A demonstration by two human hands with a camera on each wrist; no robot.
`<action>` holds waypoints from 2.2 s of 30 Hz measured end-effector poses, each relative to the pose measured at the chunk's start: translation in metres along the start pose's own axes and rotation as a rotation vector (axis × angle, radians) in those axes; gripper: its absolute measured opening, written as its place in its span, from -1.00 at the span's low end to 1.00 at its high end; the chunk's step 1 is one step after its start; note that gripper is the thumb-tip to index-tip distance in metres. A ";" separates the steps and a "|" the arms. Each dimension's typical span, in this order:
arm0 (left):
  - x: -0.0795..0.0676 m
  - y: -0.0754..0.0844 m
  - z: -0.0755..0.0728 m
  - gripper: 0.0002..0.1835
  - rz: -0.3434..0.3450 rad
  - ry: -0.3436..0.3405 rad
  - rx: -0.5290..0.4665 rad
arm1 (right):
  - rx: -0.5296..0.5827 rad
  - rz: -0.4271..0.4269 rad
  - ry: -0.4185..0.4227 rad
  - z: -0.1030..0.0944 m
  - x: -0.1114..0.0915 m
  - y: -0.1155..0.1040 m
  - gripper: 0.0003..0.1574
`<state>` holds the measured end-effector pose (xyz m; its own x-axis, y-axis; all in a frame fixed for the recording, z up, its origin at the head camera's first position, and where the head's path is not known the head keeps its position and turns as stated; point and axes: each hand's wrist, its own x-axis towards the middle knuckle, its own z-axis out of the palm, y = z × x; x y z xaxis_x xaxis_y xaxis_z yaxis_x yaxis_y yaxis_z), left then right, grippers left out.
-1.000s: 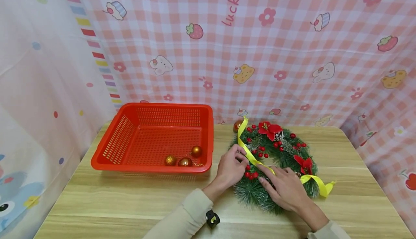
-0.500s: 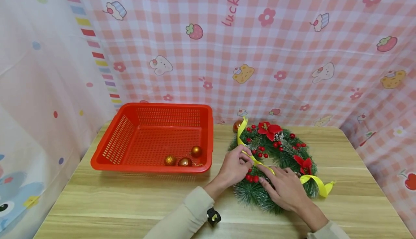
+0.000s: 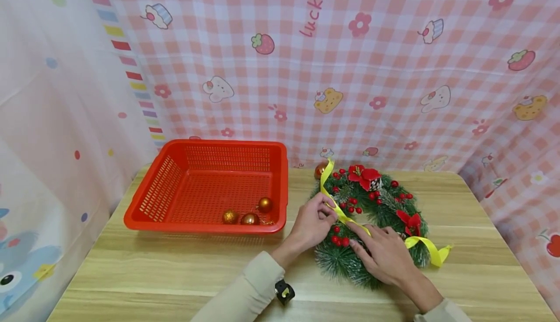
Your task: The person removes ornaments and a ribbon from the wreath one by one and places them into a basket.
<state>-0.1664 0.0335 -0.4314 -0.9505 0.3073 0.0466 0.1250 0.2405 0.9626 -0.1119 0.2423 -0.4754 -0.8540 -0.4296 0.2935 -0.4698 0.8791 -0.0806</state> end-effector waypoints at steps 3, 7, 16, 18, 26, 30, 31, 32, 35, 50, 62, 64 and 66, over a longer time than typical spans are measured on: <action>-0.001 0.002 -0.002 -0.85 0.008 0.007 -0.006 | -0.003 -0.004 0.003 0.001 0.000 0.000 -0.43; -0.002 0.004 -0.004 -0.85 0.019 0.009 -0.004 | -0.010 -0.011 0.009 0.002 0.000 0.001 -0.43; -0.009 0.018 -0.012 -0.86 0.036 0.003 -0.001 | -0.012 -0.010 0.010 0.001 0.000 0.001 -0.43; -0.010 0.020 -0.014 -0.85 0.043 0.012 -0.003 | -0.012 -0.010 0.011 0.001 0.000 0.001 -0.43; -0.013 0.027 -0.025 -0.82 0.084 0.041 -0.029 | -0.006 -0.005 0.015 0.001 -0.001 0.000 -0.43; -0.015 0.030 -0.033 -0.83 0.090 0.052 -0.048 | 0.003 0.000 0.009 0.001 0.000 0.000 -0.43; -0.016 0.030 -0.036 -0.84 0.091 0.056 -0.051 | 0.005 0.000 0.010 0.001 0.000 -0.001 -0.42; -0.017 0.031 -0.038 -0.85 0.088 0.060 -0.049 | 0.005 0.000 0.011 0.001 0.000 -0.001 -0.43; -0.019 0.031 -0.048 -0.85 0.082 0.076 -0.040 | 0.000 -0.004 0.013 0.001 -0.001 -0.001 -0.43; -0.023 0.022 -0.101 -0.87 0.135 0.227 0.052 | -0.001 -0.003 0.019 -0.001 -0.001 -0.002 -0.41; -0.026 0.008 -0.128 -0.84 0.089 0.289 0.066 | 0.005 -0.013 0.028 0.000 -0.001 -0.002 -0.41; -0.026 0.006 -0.131 -0.84 0.090 0.302 0.076 | 0.007 -0.012 0.026 0.000 -0.001 -0.002 -0.41; -0.026 0.003 -0.134 -0.85 0.089 0.313 0.080 | 0.008 -0.010 0.024 0.000 -0.001 -0.002 -0.41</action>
<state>-0.1793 -0.0968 -0.3938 -0.9745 0.0360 0.2217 0.2221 0.3007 0.9275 -0.1105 0.2408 -0.4758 -0.8437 -0.4334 0.3167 -0.4805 0.8728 -0.0854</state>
